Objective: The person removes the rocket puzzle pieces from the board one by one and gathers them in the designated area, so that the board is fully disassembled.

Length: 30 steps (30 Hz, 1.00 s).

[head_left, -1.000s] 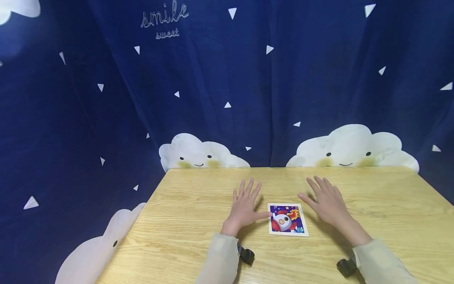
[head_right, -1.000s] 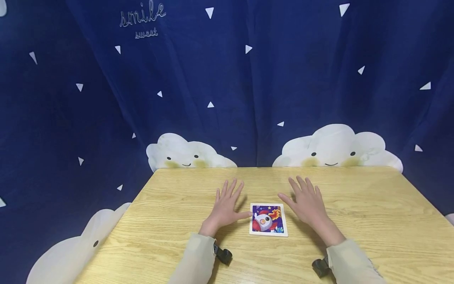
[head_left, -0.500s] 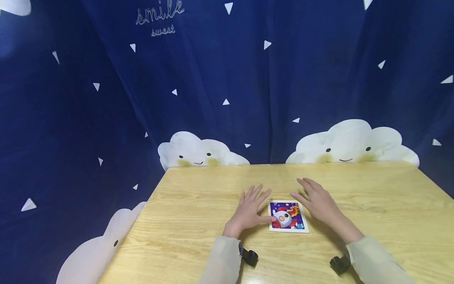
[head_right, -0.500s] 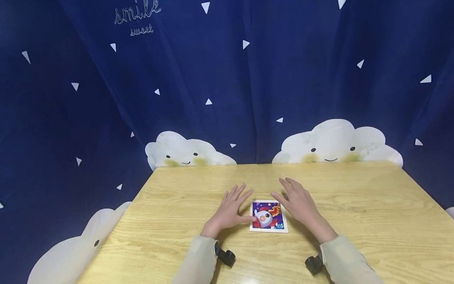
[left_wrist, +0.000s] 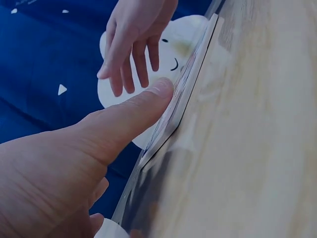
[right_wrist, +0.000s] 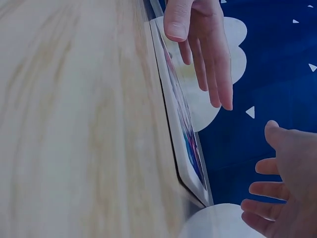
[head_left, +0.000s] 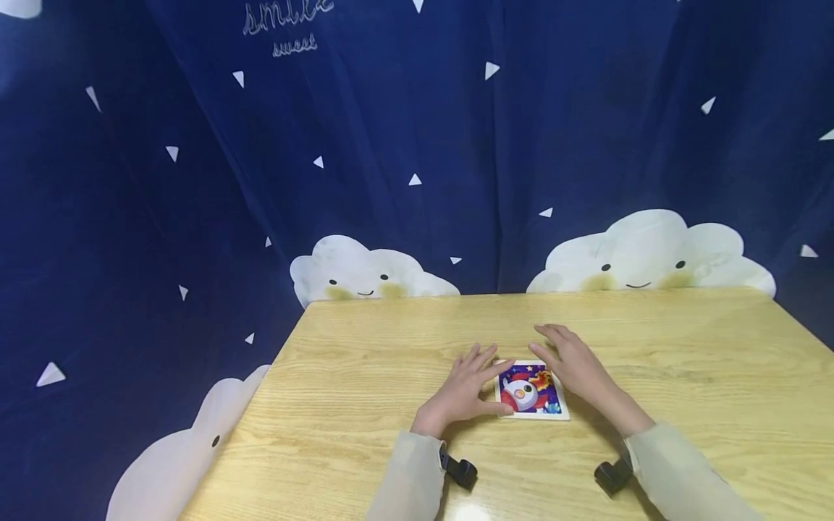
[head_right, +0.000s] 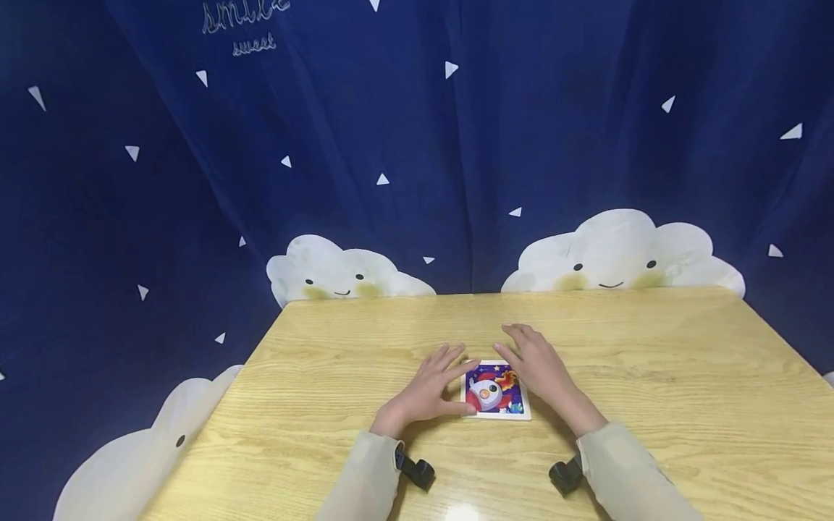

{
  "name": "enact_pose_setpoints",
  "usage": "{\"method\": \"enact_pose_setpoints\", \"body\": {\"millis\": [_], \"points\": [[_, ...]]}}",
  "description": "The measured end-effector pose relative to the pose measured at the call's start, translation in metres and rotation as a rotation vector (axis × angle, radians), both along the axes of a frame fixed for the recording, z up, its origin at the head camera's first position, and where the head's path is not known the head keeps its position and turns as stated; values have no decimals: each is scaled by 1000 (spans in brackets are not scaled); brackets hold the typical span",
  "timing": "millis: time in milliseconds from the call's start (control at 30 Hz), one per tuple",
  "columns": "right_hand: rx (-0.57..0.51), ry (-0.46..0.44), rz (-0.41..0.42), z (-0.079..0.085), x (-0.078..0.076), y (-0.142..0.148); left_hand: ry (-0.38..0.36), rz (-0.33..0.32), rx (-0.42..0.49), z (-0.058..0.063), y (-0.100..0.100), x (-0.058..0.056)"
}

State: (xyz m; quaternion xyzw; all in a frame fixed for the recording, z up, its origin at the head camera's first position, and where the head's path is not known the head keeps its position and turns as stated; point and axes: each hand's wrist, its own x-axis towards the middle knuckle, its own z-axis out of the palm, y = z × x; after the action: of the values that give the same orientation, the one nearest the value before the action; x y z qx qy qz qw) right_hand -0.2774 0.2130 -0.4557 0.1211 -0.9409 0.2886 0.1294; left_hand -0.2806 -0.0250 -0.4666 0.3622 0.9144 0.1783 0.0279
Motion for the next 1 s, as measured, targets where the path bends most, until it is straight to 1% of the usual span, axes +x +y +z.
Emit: {"method": "enact_pose_setpoints", "body": {"millis": [133,267,467,567,767,900,1000], "points": [[-44,12,15,-1,-4,-2,-3,-36,-9,1,0,1],[-85,31,44,-3,-8,-5,-14,-57,-18,1,0,2],[-115,21,124,-6,-14,-10,-48,-74,-4,1,-2,2],[-115,7,154,-8,-16,-12,-57,-79,-6,0,-3,1],[-103,-13,197,-15,-21,-16,-103,-82,-12,-1,-4,0],[-100,-28,228,-18,-24,-18,-114,-82,-31,-2,-4,-1],[-98,-54,233,-19,-26,-19,-119,-82,-39,-3,-5,-2]]}}
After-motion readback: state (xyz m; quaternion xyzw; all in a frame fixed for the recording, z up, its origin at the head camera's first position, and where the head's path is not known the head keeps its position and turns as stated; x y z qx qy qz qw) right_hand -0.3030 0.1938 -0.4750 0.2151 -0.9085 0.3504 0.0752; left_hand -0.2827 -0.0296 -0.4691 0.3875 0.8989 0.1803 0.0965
